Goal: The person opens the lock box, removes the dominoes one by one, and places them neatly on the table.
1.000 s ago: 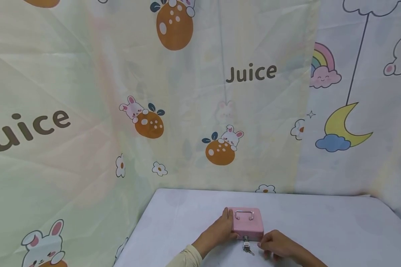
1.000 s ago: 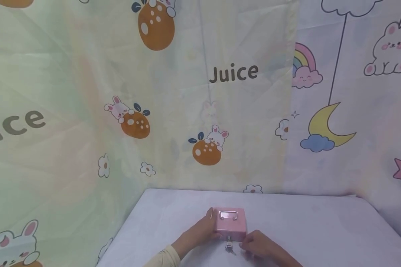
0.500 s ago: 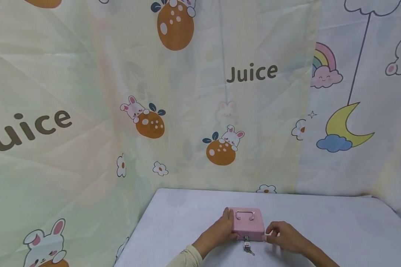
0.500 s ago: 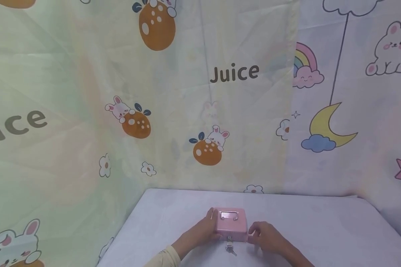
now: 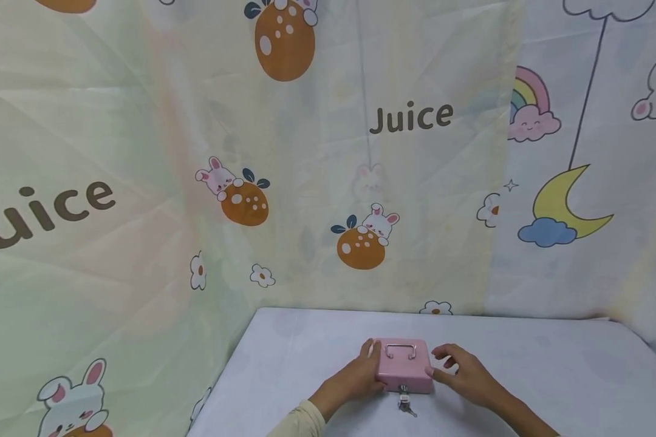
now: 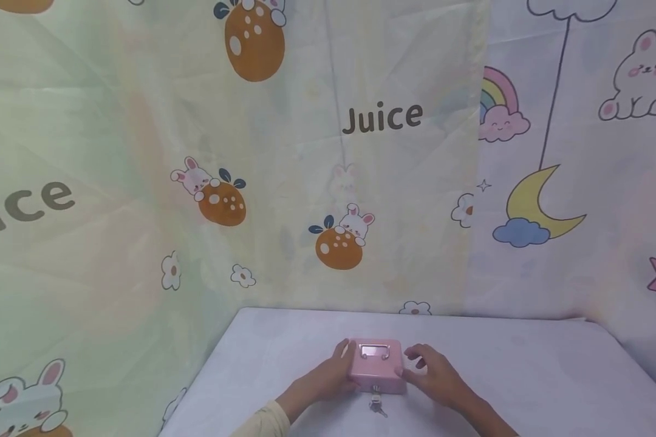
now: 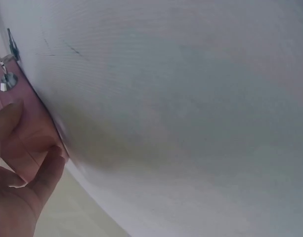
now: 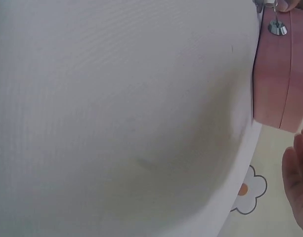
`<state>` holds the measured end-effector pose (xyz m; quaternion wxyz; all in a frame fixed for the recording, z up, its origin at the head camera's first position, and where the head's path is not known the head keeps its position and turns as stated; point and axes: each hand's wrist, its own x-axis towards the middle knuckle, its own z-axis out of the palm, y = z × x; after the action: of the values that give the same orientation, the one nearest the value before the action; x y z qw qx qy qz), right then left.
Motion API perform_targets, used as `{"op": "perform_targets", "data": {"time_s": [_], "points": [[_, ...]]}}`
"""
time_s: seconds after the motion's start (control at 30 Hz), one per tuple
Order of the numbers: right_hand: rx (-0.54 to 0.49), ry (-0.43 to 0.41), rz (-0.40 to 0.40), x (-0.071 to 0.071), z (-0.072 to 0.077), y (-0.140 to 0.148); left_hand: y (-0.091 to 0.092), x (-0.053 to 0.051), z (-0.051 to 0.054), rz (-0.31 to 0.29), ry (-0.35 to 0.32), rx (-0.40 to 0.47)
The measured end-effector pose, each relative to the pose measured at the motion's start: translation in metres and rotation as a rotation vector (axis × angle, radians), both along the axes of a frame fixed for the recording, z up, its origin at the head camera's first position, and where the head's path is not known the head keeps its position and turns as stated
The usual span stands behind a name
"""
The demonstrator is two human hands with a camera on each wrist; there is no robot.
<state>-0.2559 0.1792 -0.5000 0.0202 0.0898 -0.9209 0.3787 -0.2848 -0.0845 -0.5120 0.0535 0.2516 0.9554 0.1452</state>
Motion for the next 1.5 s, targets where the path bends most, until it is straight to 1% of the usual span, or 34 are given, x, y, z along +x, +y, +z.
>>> {"op": "perform_targets", "data": {"time_s": [0.1,0.27,0.4,0.47,0.57,0.63,0.73,1.0,1.17,1.23,1.37,1.5], "points": [[0.017,0.012,0.022,-0.002,-0.005,0.002,-0.003,-0.001,-0.003,0.001,-0.032,0.025],[0.031,0.018,0.067,-0.006,-0.011,0.006,-0.007,-0.004,-0.005,-0.004,-0.039,0.046],[0.066,0.032,0.128,-0.008,-0.016,0.008,-0.009,-0.007,-0.004,0.001,-0.056,0.068],[0.085,0.023,0.153,-0.009,-0.018,0.008,-0.01,-0.008,-0.003,0.001,-0.069,0.078],[0.101,-0.018,0.169,-0.01,-0.02,0.005,-0.012,-0.007,-0.002,-0.005,-0.079,0.089],[0.102,-0.048,0.168,-0.011,-0.021,0.002,-0.013,-0.007,-0.001,-0.01,-0.079,0.093],[0.101,-0.06,0.174,-0.013,-0.022,-0.002,-0.014,-0.007,0.0,-0.018,-0.075,0.093],[0.069,-0.03,0.213,-0.013,-0.024,-0.006,-0.016,-0.01,0.0,-0.004,-0.112,0.108],[0.086,0.031,0.234,-0.014,-0.026,-0.004,-0.018,-0.013,-0.004,-0.029,-0.11,0.124],[0.084,0.034,0.228,-0.015,-0.027,-0.002,-0.019,-0.014,-0.005,-0.04,-0.107,0.126],[0.08,0.034,0.224,-0.017,-0.028,-0.001,-0.02,-0.012,-0.003,-0.049,-0.109,0.132],[0.074,0.055,0.244,-0.015,-0.025,0.001,-0.021,-0.01,0.0,-0.052,-0.114,0.139]]}}
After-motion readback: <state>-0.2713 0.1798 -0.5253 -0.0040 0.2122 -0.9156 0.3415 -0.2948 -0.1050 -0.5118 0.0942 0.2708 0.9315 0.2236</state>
